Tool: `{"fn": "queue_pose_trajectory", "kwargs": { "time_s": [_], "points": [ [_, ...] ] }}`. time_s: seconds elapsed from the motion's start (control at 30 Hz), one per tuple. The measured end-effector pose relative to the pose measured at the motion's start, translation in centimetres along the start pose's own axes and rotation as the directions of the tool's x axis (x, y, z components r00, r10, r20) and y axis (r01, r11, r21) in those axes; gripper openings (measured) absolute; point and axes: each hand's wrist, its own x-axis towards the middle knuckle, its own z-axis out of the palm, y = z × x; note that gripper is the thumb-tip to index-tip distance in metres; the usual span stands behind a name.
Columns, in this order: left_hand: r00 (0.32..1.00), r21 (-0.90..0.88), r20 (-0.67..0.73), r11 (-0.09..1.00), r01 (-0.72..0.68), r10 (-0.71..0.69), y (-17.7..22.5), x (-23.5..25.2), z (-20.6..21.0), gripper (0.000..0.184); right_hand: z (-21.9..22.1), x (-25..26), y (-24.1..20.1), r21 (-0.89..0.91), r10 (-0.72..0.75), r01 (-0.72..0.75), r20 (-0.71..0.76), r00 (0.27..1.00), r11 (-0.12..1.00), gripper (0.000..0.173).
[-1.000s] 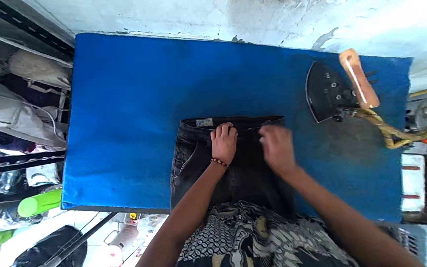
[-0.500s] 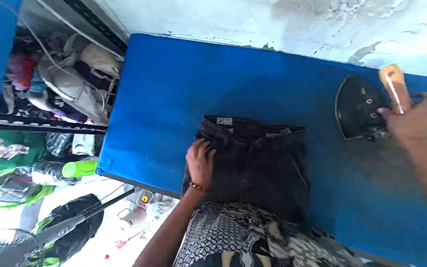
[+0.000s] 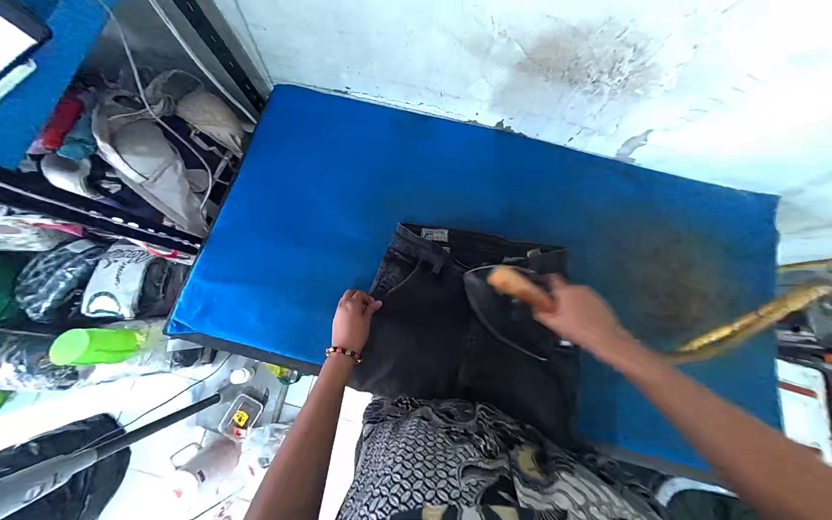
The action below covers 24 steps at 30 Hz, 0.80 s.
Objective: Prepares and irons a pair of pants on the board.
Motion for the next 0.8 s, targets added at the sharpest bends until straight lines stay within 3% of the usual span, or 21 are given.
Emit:
{"fn": "queue_pose_trajectory", "kwargs": {
  "time_s": [0.07,0.13,0.3,0.43,0.53,0.63,0.73,0.8],
  "points": [
    [0.999,-0.016,-0.044,1.000,0.022,-0.023,0.1,0.2,0.2,0.033,1.6,1.4,-3.0,-0.035,-0.025,0.025,0.002,1.000,0.999,0.051],
    [0.994,-0.052,-0.103,0.998,0.042,-0.047,0.2,-0.5,0.8,0.033,0.5,2.7,-3.6,0.017,-0.005,0.006,-0.080,0.997,1.000,0.043],
    [0.969,-0.123,-0.116,0.971,0.205,-0.219,-2.5,-5.4,1.6,0.052,-1.5,3.7,0.6,0.114,0.089,-0.072,-0.155,0.984,0.991,0.026],
    [0.954,-0.067,-0.042,0.953,0.295,-0.298,-3.8,-8.8,2.6,0.041,-2.3,4.2,3.2,0.119,0.126,-0.106,-0.178,0.976,0.987,0.026],
    [0.965,-0.146,-0.011,0.955,0.257,-0.262,-5.0,-8.8,1.7,0.036,-3.7,2.2,-0.8,-0.096,-0.045,0.029,-0.165,0.985,0.995,0.031],
    [0.968,-0.239,-0.006,0.940,0.242,-0.251,-6.0,-9.0,1.4,0.034,-1.6,-1.5,-6.9,-0.284,-0.202,0.206,0.044,0.978,0.936,0.037],
    [0.946,-0.354,-0.160,0.911,0.211,-0.281,-6.6,-9.1,0.3,0.034,3.9,-2.0,-14.1,-0.291,-0.360,0.441,0.290,0.886,0.849,0.043],
    [0.902,-0.413,-0.331,0.902,0.125,-0.277,-7.4,-9.4,-1.2,0.034,6.0,-0.9,-17.4,-0.269,-0.417,0.510,0.336,0.845,0.817,0.038]
  ]
}}
